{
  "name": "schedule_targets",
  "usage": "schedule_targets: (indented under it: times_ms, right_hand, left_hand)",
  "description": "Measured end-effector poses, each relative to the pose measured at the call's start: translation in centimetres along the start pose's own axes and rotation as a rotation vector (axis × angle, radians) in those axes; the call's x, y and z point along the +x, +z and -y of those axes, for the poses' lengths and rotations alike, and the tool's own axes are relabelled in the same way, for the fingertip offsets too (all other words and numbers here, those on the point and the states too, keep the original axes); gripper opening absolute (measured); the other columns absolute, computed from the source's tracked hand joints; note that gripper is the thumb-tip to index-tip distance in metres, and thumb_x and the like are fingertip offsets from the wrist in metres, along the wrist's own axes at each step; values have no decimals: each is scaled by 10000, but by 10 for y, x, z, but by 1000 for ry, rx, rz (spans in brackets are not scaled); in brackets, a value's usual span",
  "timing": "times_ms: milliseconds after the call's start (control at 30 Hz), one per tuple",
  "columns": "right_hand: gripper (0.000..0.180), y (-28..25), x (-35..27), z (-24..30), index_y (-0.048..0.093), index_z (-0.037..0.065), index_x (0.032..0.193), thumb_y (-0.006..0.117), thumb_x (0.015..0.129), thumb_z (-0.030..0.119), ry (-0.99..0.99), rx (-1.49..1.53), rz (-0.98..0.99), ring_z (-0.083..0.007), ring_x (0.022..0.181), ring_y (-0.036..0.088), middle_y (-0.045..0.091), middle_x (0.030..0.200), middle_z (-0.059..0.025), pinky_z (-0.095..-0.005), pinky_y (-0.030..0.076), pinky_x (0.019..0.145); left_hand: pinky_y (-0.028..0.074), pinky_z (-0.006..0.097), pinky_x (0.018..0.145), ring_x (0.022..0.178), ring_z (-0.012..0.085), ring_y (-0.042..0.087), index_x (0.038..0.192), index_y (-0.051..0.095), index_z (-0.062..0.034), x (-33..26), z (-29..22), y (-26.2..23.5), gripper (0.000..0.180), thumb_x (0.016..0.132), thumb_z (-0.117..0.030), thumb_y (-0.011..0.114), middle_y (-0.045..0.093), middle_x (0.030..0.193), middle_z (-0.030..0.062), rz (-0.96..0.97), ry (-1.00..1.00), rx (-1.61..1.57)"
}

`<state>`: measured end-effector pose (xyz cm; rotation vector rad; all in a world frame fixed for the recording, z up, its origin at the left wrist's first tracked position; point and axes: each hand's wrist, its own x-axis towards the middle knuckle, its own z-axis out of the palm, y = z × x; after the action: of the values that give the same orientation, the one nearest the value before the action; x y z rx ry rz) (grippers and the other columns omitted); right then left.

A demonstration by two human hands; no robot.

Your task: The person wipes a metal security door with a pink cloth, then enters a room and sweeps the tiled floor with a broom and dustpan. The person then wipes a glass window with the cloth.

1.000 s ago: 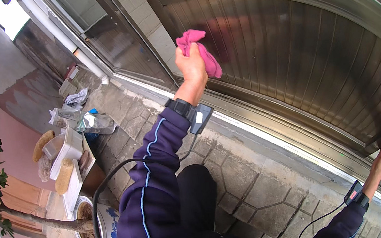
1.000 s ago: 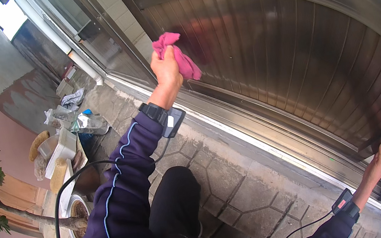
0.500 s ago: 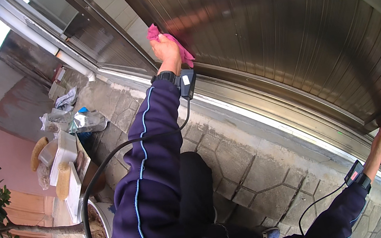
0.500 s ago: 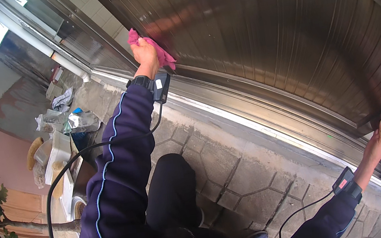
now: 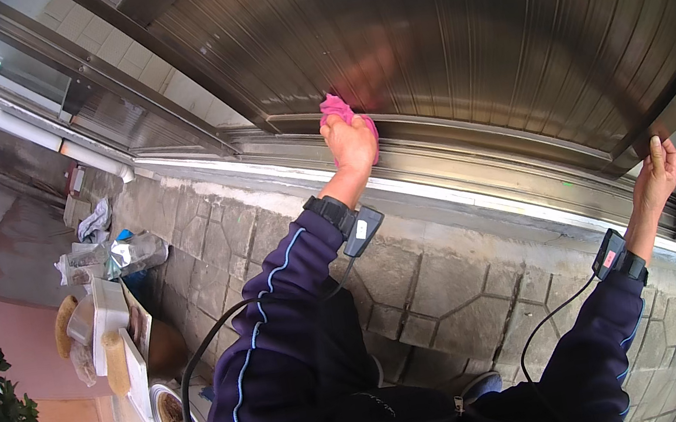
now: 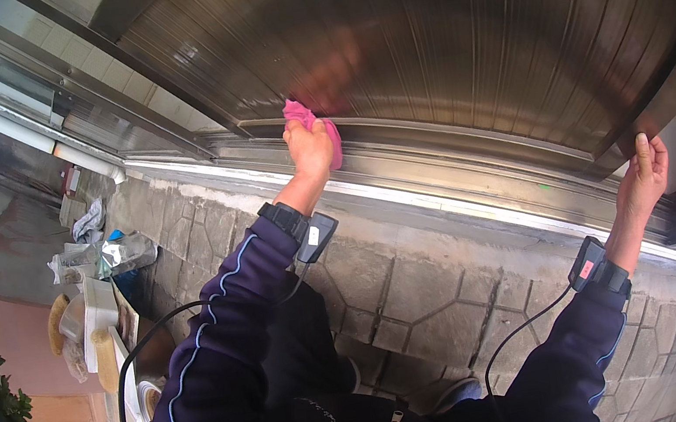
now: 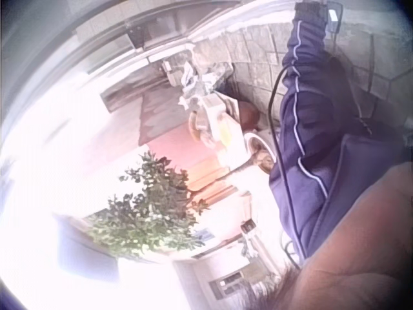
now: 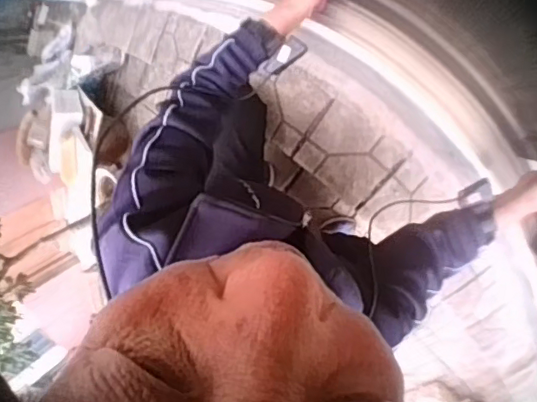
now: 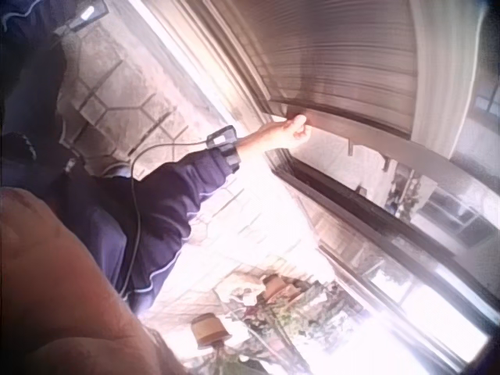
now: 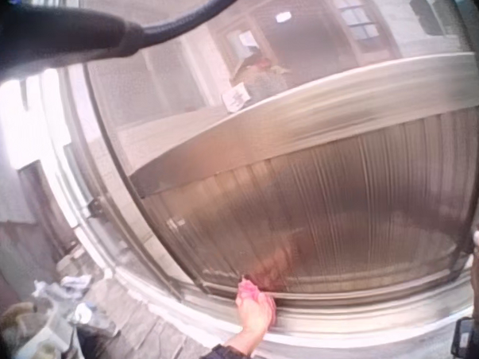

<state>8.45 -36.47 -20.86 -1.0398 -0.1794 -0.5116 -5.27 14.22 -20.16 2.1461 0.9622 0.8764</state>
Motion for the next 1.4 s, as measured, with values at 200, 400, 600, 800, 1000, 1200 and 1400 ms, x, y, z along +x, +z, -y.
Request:
schedule_targets:
  times_ms: [200, 400, 600, 800, 1000, 1200, 1400]
  right_hand:
    - [182, 8, -3, 3, 559, 44, 1042, 636, 878, 42, -13, 10, -4, -68, 873, 581, 642, 990, -40, -179, 429, 761]
    - [202, 11, -5, 5, 560, 48, 1041, 658, 865, 54, -16, -35, -52, -67, 868, 583, 641, 982, -34, -177, 429, 747]
    - [202, 10, -4, 3, 561, 50, 1035, 664, 861, 53, -7, -32, -41, -70, 871, 586, 642, 981, -36, -176, 432, 741]
    - [187, 21, -9, 2, 565, 49, 1023, 655, 861, 28, 1, -32, 28, -74, 860, 592, 654, 970, -44, -176, 437, 748]
    - [191, 32, -15, 3, 559, 50, 1022, 657, 860, 28, 17, -36, 6, -72, 858, 583, 651, 969, -41, -184, 432, 761]
    - [190, 33, -16, 3, 552, 51, 1023, 655, 864, 35, 18, -57, -8, -72, 866, 573, 641, 970, -37, -187, 426, 766]
    - [203, 27, -11, 1, 547, 54, 1017, 667, 854, 38, 3, -81, -2, -65, 843, 577, 641, 951, -35, -177, 425, 708]
  left_hand:
    - [383, 479, 898, 981, 443, 464, 1053, 473, 92, -85, -60, 26, 320, 818, -97, 580, 439, 1052, 289, 198, 402, -33]
    - [411, 458, 897, 1016, 410, 478, 1103, 497, 44, -91, -59, 17, 339, 784, -39, 576, 470, 1078, 229, 326, 641, -119]
    - [505, 375, 776, 891, 348, 612, 978, 623, -45, -24, -8, -15, 280, 708, 21, 659, 606, 958, 154, 142, 628, -113]
    - [498, 259, 712, 787, 117, 586, 947, 591, -43, 15, 31, -6, 231, 760, 54, 685, 627, 893, 25, -91, 34, -549]
    - [510, 326, 780, 885, 201, 609, 1169, 498, -30, 27, 23, -2, 316, 869, -19, 598, 612, 1064, 91, -229, -394, -637]
    - [458, 298, 867, 982, 203, 569, 1224, 453, 20, -57, -41, 36, 395, 855, -8, 591, 581, 1107, 119, -99, -295, -705]
    - [501, 320, 706, 787, 155, 584, 1038, 558, -46, -60, -40, 48, 231, 835, 54, 601, 615, 936, 43, -55, -426, -1005]
